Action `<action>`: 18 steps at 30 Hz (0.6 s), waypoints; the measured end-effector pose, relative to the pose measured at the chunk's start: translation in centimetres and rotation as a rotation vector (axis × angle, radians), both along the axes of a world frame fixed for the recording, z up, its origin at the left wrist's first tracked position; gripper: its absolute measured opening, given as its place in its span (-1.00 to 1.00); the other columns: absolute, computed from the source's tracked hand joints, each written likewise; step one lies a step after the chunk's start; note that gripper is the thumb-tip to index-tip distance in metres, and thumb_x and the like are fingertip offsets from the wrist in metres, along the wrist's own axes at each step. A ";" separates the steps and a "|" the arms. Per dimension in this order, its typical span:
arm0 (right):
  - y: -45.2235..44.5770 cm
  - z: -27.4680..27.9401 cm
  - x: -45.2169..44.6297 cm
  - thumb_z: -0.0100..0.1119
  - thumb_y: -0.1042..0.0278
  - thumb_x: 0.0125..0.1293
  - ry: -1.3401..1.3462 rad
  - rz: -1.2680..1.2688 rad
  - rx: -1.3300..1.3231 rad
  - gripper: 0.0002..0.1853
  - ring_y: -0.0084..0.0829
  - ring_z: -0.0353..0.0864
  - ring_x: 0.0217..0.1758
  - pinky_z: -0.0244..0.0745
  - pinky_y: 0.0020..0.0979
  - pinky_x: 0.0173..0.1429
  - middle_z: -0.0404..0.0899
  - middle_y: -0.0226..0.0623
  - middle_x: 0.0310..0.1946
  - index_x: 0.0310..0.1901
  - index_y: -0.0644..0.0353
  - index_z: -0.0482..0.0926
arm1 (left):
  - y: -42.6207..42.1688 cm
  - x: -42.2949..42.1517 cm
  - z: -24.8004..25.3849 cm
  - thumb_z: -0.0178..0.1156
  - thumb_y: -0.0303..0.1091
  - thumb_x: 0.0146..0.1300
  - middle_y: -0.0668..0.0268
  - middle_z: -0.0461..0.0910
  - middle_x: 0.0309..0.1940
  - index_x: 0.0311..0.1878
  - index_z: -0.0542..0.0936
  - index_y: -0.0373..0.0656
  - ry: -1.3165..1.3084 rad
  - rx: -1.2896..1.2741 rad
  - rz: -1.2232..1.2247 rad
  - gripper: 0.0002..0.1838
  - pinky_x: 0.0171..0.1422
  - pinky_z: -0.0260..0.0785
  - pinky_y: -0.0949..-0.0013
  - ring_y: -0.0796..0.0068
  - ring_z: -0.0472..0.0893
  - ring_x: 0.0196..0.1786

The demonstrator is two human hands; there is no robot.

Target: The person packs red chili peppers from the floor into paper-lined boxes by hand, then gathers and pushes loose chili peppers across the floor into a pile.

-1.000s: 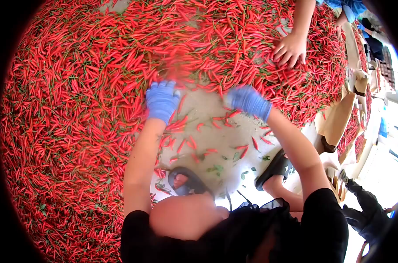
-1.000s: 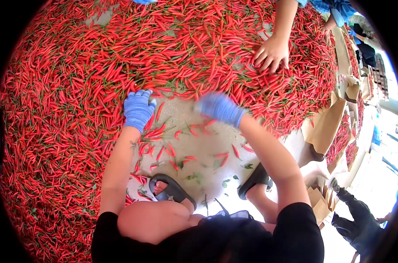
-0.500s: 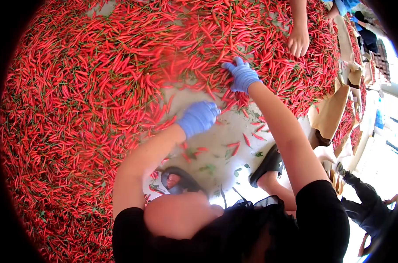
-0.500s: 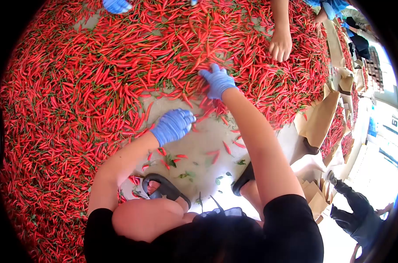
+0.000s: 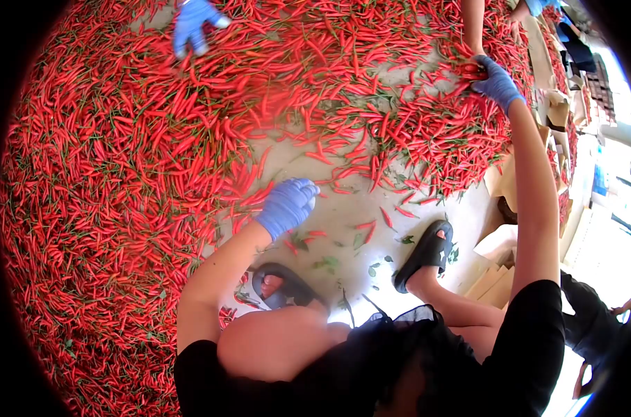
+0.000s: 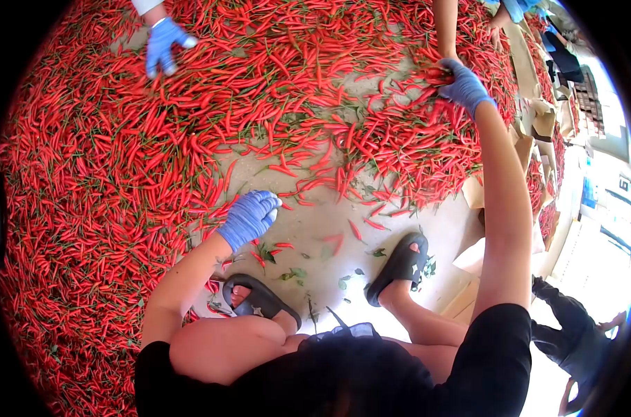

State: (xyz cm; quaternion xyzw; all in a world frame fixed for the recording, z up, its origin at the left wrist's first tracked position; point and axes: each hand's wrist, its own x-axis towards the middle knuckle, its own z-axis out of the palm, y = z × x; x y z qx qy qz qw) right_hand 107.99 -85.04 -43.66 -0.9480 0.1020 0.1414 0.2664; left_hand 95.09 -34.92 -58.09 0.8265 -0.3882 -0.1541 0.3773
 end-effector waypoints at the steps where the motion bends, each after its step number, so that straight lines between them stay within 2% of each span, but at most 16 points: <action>1: -1.5 0.4 0.1 0.19 0.61 -0.06 0.002 0.089 -0.328 -0.29 -0.33 0.54 -0.08 0.45 -0.32 0.02 0.48 -0.23 -0.03 0.19 -0.14 0.30 | -0.1 0.0 -0.1 0.18 -0.40 -0.02 0.22 0.54 -0.29 -0.21 0.56 -0.12 -0.019 0.002 -0.004 -0.76 -0.06 0.37 0.23 0.23 0.51 -0.20; 2: -0.1 1.3 -0.6 0.16 0.57 -0.02 -0.052 0.066 -0.707 -0.27 -0.27 0.52 -0.02 0.41 -0.26 0.07 0.37 -0.26 0.09 0.22 -0.25 0.24 | -0.3 0.1 -0.3 0.18 -0.39 -0.02 0.22 0.54 -0.30 -0.21 0.56 -0.11 -0.041 0.004 -0.005 -0.76 -0.07 0.37 0.23 0.23 0.51 -0.20; 4: 3.8 1.9 -1.1 0.08 0.48 0.06 -0.077 -0.102 -0.966 -0.30 -0.07 0.48 0.03 0.38 -0.14 0.09 0.08 -0.35 0.32 0.23 -0.44 0.19 | -0.5 0.1 -0.3 0.17 -0.38 -0.01 0.23 0.54 -0.29 -0.21 0.56 -0.11 -0.049 -0.004 -0.010 -0.76 -0.07 0.37 0.23 0.24 0.51 -0.20; 5: 5.2 1.0 -1.1 0.04 0.49 0.07 -0.024 -0.044 -0.869 -0.35 -0.10 0.52 -0.05 0.42 -0.16 0.01 0.21 -0.29 0.24 0.19 -0.43 0.26 | -0.6 0.0 -0.3 0.17 -0.37 -0.01 0.23 0.54 -0.29 -0.21 0.56 -0.11 -0.054 -0.010 -0.012 -0.76 -0.07 0.37 0.23 0.25 0.52 -0.20; 7: 10.1 -1.9 -2.1 0.15 0.32 0.02 0.001 0.100 -0.515 -0.45 -0.16 0.52 -0.03 0.41 -0.24 0.05 0.36 -0.27 0.10 0.12 -0.24 0.35 | -0.6 -0.1 -0.2 0.16 -0.36 0.00 0.24 0.55 -0.29 -0.20 0.56 -0.11 -0.036 0.015 -0.028 -0.76 -0.07 0.37 0.23 0.25 0.52 -0.20; 9: 17.0 -5.4 -3.7 0.26 0.14 -0.03 0.156 0.223 -0.188 -0.47 -0.21 0.51 -0.01 0.39 -0.32 0.09 0.51 -0.26 -0.03 0.06 -0.05 0.45 | -0.6 -0.1 0.0 0.15 -0.35 0.02 0.25 0.55 -0.28 -0.19 0.56 -0.10 -0.025 0.043 -0.045 -0.76 -0.06 0.36 0.23 0.26 0.52 -0.20; 10: 20.1 -7.7 -4.3 0.34 0.01 -0.13 0.169 0.269 -0.027 -0.24 -0.17 0.36 0.17 0.29 -0.27 0.20 0.38 -0.16 0.12 0.19 -0.08 0.32 | -0.7 -0.4 0.1 0.14 -0.35 0.02 0.25 0.55 -0.27 -0.19 0.56 -0.10 -0.031 0.057 -0.063 -0.76 -0.06 0.36 0.24 0.27 0.52 -0.19; 11: 23.2 -10.7 -4.9 0.39 -0.07 -0.22 0.008 0.397 -0.241 -0.06 -0.07 0.23 0.26 0.25 -0.20 0.23 0.15 -0.06 0.26 0.28 -0.15 0.17 | -0.7 -0.6 0.2 0.13 -0.34 0.03 0.26 0.55 -0.25 -0.18 0.56 -0.10 -0.035 0.072 -0.083 -0.76 -0.05 0.36 0.24 0.27 0.52 -0.19; 13: 29.1 -9.0 -5.4 0.36 -0.05 -0.20 -0.074 0.493 -0.474 -0.06 -0.05 0.14 0.30 0.16 -0.15 0.28 0.07 -0.04 0.27 0.29 -0.22 0.12 | -0.6 -1.1 0.6 0.12 -0.33 0.04 0.27 0.54 -0.23 -0.17 0.56 -0.09 -0.009 0.093 -0.097 -0.75 -0.04 0.36 0.25 0.28 0.52 -0.17; 17: 33.6 -10.4 -6.5 0.25 -0.04 -0.07 0.121 0.532 -0.433 -0.22 -0.03 0.24 0.23 0.30 -0.14 0.16 0.10 -0.06 0.23 0.24 -0.20 0.19 | -0.1 -2.3 0.8 0.13 -0.35 0.03 0.26 0.54 -0.22 -0.18 0.56 -0.11 0.034 0.084 -0.120 -0.75 -0.02 0.35 0.25 0.28 0.51 -0.15; 18: 33.5 -10.0 -6.9 0.23 0.03 -0.02 0.244 0.538 -0.337 -0.29 -0.05 0.30 0.18 0.37 -0.15 0.09 0.16 -0.08 0.17 0.22 -0.18 0.22 | 0.0 -2.8 0.5 0.13 -0.36 0.02 0.25 0.54 -0.22 -0.18 0.56 -0.12 0.057 0.079 -0.119 -0.75 -0.01 0.35 0.25 0.27 0.51 -0.15</action>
